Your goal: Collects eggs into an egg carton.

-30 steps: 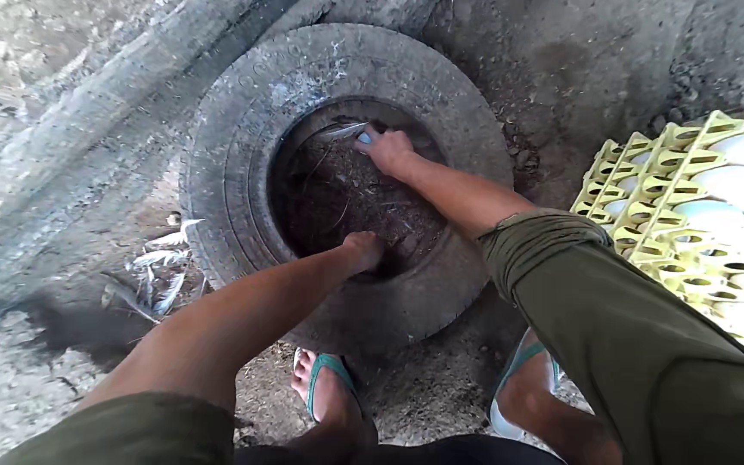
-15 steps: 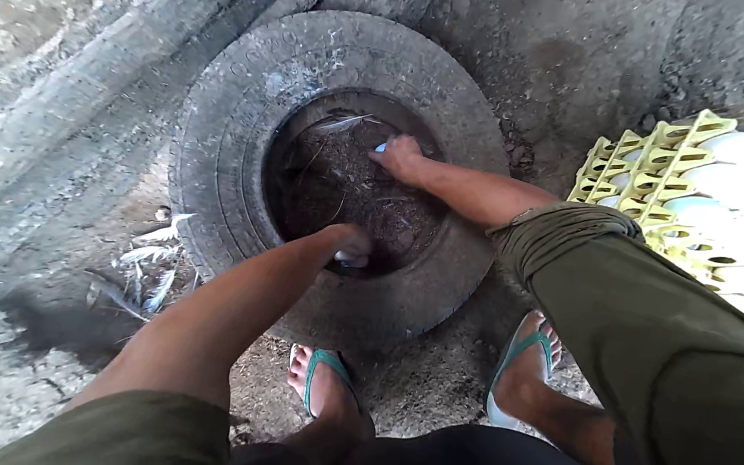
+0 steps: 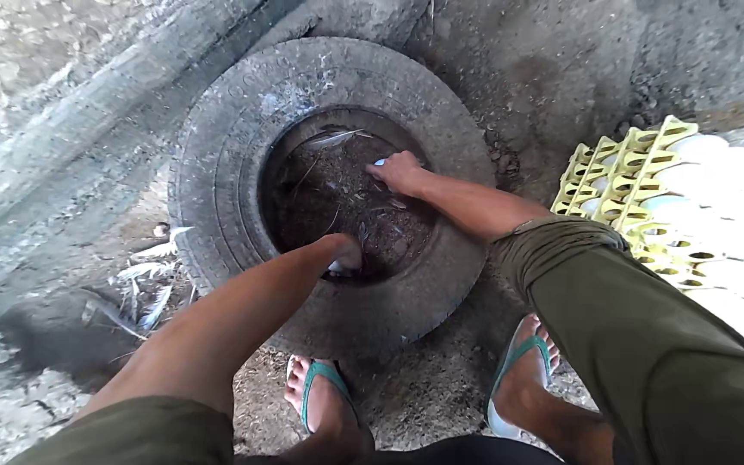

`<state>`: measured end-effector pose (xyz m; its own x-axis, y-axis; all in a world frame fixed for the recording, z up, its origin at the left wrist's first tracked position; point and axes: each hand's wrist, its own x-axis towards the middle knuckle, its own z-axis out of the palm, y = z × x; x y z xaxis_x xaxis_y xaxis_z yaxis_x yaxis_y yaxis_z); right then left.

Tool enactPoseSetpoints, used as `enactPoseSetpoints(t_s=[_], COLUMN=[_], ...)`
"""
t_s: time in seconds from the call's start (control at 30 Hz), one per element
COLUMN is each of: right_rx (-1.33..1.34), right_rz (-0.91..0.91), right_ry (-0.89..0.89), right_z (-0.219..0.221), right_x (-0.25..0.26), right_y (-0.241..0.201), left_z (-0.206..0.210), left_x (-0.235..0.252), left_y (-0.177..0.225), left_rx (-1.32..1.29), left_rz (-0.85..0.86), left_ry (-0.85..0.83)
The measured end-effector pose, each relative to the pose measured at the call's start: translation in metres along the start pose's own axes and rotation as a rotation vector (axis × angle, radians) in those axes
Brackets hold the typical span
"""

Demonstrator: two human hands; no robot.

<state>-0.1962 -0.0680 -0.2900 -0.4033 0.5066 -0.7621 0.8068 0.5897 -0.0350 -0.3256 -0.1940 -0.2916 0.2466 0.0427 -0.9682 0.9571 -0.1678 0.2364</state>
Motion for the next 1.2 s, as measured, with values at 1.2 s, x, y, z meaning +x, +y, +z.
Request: enactPoseSetpoints(t_s=[1.2], right_rx=[1.749], right_rz=[-0.009], right_ry=[1.008], right_z=[0.198], right_x=[-0.543], right_y=[0.237], left_z=[-0.115], left_x=[-0.156], left_y=[0.335], left_rx=[-0.252], left_rz=[0.852], left_ry=[0.693])
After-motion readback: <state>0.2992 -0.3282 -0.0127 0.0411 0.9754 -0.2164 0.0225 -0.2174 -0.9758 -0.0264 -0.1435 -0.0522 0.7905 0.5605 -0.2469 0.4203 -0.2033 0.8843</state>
